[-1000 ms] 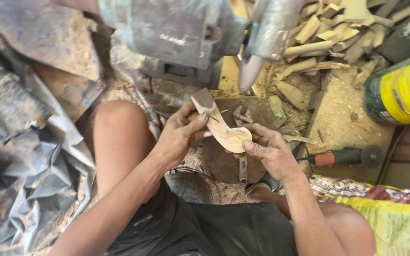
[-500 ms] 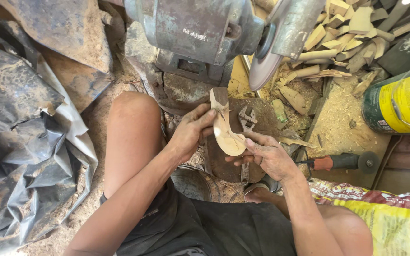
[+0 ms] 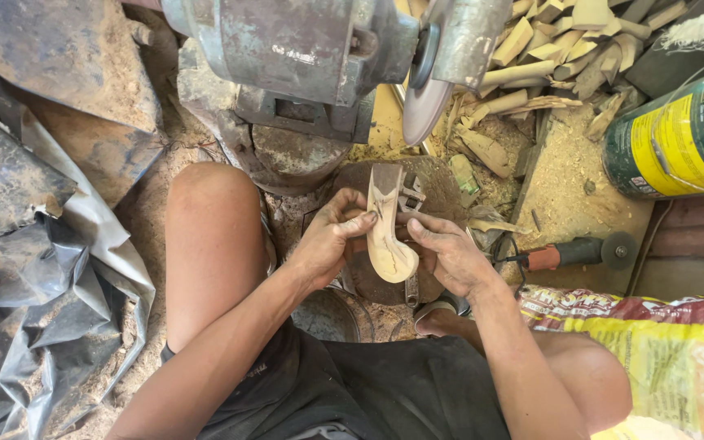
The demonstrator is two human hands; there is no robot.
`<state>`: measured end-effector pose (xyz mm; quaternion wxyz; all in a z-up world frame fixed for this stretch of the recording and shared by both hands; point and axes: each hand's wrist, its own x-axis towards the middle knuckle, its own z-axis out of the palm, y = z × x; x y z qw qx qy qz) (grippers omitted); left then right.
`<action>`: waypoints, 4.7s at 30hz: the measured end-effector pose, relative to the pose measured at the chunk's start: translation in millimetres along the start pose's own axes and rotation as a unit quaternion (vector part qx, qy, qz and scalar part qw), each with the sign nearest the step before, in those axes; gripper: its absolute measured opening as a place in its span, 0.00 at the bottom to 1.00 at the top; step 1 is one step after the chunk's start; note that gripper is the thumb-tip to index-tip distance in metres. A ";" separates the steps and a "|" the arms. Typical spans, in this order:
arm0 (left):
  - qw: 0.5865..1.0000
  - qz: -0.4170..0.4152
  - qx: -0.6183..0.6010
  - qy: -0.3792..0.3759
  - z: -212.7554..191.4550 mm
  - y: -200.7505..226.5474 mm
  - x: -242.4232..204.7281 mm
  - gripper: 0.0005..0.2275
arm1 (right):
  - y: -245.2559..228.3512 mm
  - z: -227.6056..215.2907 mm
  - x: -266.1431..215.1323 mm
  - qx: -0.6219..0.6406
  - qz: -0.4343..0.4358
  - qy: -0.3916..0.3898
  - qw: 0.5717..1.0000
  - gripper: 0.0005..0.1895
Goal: The person holds a small wooden piece against a rotating grinding wheel, shaping and smoothing its surface. They rotate the piece frequently to work on different sides, creating wood shavings.
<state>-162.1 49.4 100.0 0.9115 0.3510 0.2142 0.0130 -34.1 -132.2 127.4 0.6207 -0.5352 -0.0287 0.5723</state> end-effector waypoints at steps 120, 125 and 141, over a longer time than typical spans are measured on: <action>0.968 -0.030 -0.234 -0.091 37.1 13.5 86.0 0.16 | -83.1 -36.8 85.0 0.059 -0.224 0.136 0.963 0.20; 0.971 -0.033 -0.223 -0.083 35.6 15.3 84.3 0.16 | -84.6 -30.1 82.6 0.044 -0.216 0.134 0.966 0.21; 0.973 -0.051 -0.218 -0.062 26.8 14.1 79.7 0.16 | -74.8 -26.0 84.7 0.049 -0.228 0.106 0.966 0.25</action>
